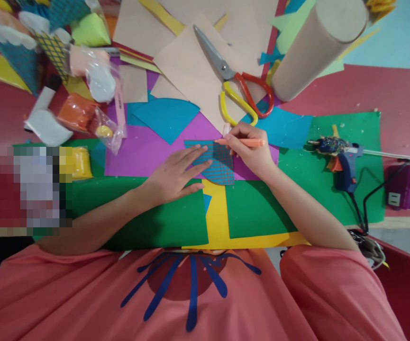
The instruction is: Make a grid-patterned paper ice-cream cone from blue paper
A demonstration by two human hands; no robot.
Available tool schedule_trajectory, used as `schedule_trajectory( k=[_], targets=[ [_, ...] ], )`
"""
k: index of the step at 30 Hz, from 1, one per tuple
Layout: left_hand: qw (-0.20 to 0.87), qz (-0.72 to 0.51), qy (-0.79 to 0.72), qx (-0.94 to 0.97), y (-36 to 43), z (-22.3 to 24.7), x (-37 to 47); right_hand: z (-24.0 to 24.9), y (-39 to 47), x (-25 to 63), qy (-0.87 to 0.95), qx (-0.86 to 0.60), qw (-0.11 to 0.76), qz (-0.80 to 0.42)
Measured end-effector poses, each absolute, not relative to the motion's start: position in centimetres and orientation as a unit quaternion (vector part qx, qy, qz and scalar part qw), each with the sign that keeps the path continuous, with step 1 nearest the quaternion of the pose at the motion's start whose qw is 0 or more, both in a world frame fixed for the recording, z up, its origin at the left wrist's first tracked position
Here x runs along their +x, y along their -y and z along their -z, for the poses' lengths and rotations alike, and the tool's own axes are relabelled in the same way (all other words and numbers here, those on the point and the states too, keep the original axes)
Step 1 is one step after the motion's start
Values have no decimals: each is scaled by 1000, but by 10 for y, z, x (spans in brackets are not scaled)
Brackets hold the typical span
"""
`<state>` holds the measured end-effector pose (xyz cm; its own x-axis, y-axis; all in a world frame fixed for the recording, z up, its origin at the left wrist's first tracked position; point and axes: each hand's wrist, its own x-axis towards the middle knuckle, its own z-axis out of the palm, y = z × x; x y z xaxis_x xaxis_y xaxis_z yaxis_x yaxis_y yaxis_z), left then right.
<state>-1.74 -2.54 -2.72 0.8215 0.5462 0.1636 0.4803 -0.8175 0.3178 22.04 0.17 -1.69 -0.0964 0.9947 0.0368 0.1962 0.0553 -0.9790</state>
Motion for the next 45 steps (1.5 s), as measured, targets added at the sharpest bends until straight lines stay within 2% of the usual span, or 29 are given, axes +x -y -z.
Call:
schedule_trajectory(
  k=[37, 45],
  targets=[
    [156, -105, -279, 942, 25, 27, -18, 15, -3, 220, 613, -529, 397, -433],
    [127, -111, -288, 943, 25, 27, -18, 15, -1, 220, 564, -519, 448, -460]
  ],
)
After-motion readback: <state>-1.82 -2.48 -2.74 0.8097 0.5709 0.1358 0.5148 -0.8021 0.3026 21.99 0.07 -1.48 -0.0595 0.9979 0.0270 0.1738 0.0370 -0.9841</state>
